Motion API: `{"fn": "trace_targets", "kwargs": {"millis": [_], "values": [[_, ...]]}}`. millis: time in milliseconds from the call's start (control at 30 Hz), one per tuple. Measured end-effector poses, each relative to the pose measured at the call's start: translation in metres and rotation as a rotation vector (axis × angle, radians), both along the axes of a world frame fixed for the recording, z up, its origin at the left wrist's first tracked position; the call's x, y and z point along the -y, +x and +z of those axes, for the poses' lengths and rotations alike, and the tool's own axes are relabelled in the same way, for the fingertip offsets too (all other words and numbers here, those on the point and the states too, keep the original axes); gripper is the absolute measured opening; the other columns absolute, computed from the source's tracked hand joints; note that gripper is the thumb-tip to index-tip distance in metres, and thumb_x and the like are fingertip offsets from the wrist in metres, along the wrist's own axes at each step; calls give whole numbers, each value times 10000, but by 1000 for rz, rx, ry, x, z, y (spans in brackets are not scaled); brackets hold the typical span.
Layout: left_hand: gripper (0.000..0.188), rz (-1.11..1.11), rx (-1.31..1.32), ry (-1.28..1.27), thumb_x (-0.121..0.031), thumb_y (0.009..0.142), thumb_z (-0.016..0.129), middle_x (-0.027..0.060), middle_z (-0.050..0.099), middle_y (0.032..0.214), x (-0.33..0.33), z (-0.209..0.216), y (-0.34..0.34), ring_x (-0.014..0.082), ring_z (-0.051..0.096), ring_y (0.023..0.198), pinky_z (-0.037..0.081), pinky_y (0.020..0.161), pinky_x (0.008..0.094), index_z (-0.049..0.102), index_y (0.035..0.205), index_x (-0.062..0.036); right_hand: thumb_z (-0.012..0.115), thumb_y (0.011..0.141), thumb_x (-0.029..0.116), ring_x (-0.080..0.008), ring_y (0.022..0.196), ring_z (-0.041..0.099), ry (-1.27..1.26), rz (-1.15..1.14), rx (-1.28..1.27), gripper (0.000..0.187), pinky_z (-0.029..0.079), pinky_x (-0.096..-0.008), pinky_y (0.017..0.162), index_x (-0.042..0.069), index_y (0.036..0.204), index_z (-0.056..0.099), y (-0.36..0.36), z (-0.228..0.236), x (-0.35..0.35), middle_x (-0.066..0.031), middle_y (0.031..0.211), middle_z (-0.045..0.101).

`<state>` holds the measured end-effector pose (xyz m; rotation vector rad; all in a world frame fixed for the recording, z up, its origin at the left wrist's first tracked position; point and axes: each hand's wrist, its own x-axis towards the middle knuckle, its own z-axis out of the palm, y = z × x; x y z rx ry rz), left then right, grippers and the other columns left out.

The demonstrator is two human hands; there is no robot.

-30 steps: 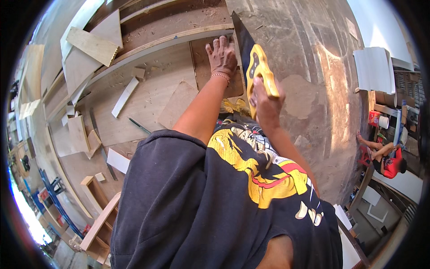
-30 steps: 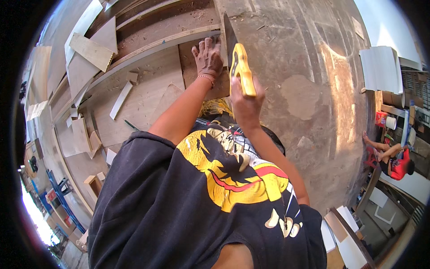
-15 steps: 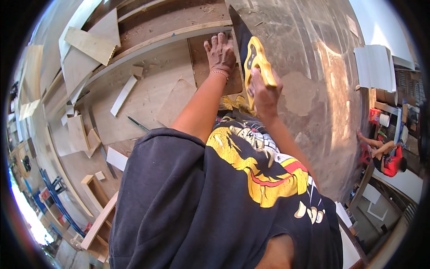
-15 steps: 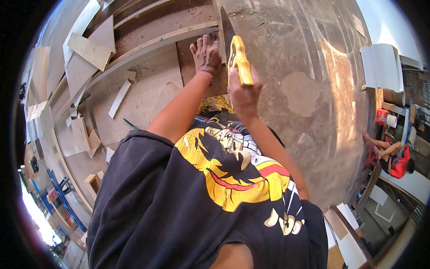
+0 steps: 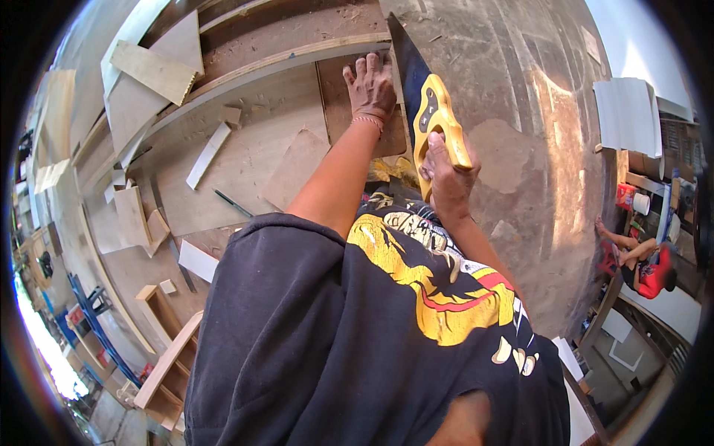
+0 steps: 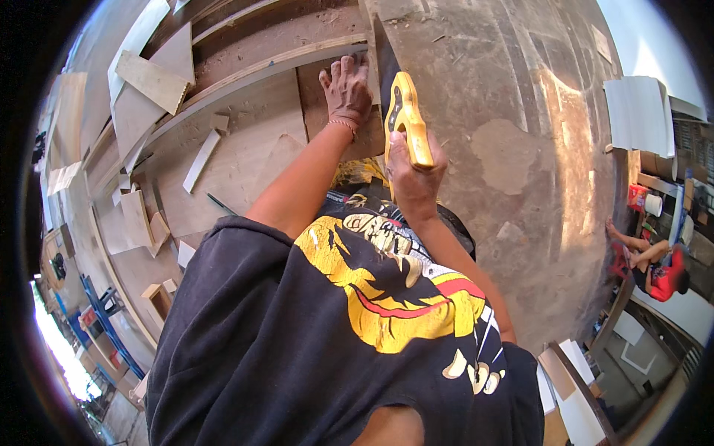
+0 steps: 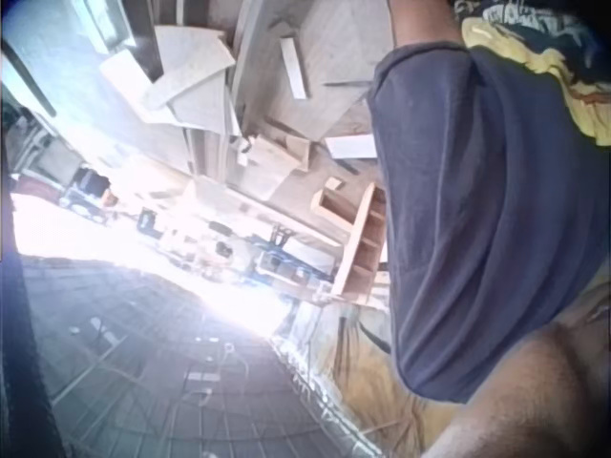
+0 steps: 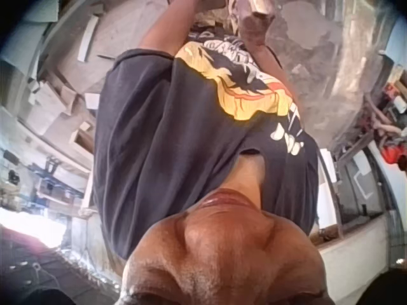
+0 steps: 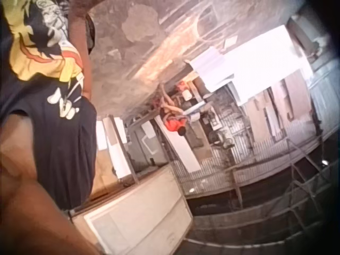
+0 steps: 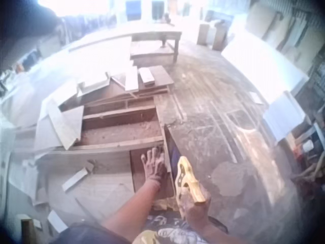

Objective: The person fits several small wooden panels together to assemble a box or drawer, then picks up a hand saw to cut a piece of wood on a workbench.

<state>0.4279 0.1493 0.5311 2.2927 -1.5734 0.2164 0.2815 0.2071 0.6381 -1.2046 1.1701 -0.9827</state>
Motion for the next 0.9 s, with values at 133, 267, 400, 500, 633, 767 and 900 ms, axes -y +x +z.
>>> {"fn": "trace_targets", "kwargs": {"millis": [133, 267, 400, 500, 633, 767, 900], "values": [[449, 18, 4, 1, -107, 727, 492, 41, 491, 1122, 1, -4, 2, 214, 435, 1073, 263, 924, 455, 566, 1165, -171, 570, 839, 93, -71, 483, 463, 101, 15, 75, 106, 385, -242, 430, 5, 802, 524, 16, 3, 15, -25, 641, 517], [454, 20, 7, 3, -111, 725, 495, 40, 489, 1121, 1, -3, 1, 217, 433, 1075, 263, 919, 455, 563, 1169, -174, 568, 841, 93, -67, 477, 457, 78, -2, 92, 101, 375, -239, 411, 10, 807, 521, 6, 5, -3, -18, 633, 513], [449, 16, -8, 3, -110, 722, 500, 41, 485, 1119, 3, -4, 2, 216, 426, 1083, 260, 919, 454, 570, 1160, -176, 575, 838, 96, -72, 472, 461, 24, 35, -1, 105, 373, -245, 405, 11, 840, 513, 14, -2, 10, -18, 628, 511], [439, 15, -22, -8, -109, 722, 504, 45, 484, 1116, 0, -7, 2, 216, 425, 1085, 257, 923, 454, 578, 1149, -175, 578, 840, 105, -80, 455, 460, 131, -11, 139, 120, 378, -253, 405, 6, 840, 510, 16, -1, 13, -23, 610, 505], [384, -14, -33, -5, -139, 773, 481, 67, 480, 1096, -2, -4, 1, 242, 433, 1064, 260, 941, 496, 574, 1145, -140, 586, 829, 85, -87, 476, 469, 103, -13, 118, 103, 384, -254, 421, 1, 834, 526, -1, 5, -8, -23, 622, 505], [375, -16, -15, -37, -134, 769, 483, 64, 484, 1096, 1, -7, 0, 243, 438, 1061, 267, 935, 492, 582, 1131, -141, 602, 813, 58, -111, 566, 500, -35, 14, -28, 86, 410, -269, 515, -5, 816, 542, 5, -1, -9, -22, 628, 499], [396, 4, -15, -23, -118, 745, 496, 52, 485, 1107, 0, -5, 3, 230, 439, 1064, 269, 927, 484, 579, 1131, -152, 603, 829, 73, -75, 503, 468, 130, 11, 109, 76, 394, -229, 463, 21, 824, 548, -3, 9, -9, 6, 628, 498]]}}
